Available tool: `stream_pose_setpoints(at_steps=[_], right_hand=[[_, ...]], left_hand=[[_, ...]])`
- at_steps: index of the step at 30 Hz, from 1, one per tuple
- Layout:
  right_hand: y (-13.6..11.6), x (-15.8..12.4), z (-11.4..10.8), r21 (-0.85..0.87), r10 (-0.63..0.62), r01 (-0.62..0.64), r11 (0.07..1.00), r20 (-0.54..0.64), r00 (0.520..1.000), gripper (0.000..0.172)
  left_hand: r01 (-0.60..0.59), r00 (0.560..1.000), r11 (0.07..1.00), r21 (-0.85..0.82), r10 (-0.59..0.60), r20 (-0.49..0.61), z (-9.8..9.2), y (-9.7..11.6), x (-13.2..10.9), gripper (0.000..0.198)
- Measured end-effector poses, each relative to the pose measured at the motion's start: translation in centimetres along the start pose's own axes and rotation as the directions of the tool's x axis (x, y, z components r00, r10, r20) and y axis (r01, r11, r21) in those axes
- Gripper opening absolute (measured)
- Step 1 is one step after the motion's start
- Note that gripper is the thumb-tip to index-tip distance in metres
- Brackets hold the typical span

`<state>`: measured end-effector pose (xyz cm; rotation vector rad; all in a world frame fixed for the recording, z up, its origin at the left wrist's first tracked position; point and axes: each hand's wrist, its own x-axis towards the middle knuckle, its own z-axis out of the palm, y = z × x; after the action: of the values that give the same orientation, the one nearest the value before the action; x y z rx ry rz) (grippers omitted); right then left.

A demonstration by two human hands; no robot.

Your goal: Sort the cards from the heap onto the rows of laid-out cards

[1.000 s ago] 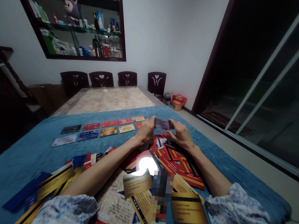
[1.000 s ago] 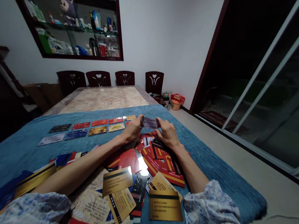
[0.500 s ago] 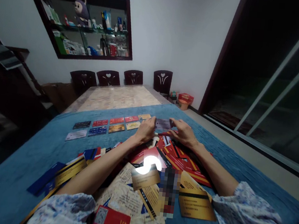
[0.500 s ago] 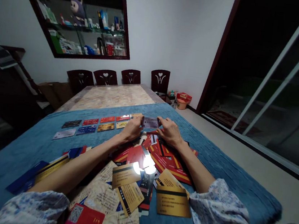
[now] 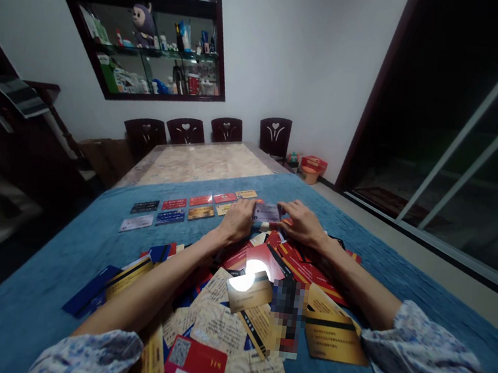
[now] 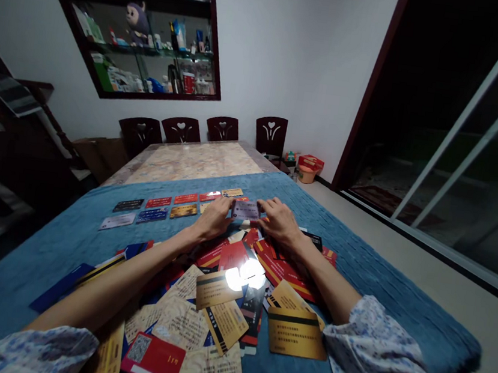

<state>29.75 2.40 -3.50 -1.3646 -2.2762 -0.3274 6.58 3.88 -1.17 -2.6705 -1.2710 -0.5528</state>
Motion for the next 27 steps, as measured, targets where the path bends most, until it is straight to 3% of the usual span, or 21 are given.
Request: stream_pose_setpoints(at_steps=[19, 27], right_hand=[[-3.2, 2.5, 1.0, 0.069, -0.153, 0.144, 0.987, 0.149, 0.977, 0.045], [-4.4, 3.9, 1.0, 0.138, -0.157, 0.127, 0.982, 0.231, 0.960, 0.049]], left_hand=[[0.127, 0.987, 0.990, -0.067, -0.120, 0.103, -2.3, -2.3, -4.1, 0.037], [0.128, 0.985, 0.986, -0.107, -0.114, 0.129, -2.7, -4.1, -5.4, 0.034]])
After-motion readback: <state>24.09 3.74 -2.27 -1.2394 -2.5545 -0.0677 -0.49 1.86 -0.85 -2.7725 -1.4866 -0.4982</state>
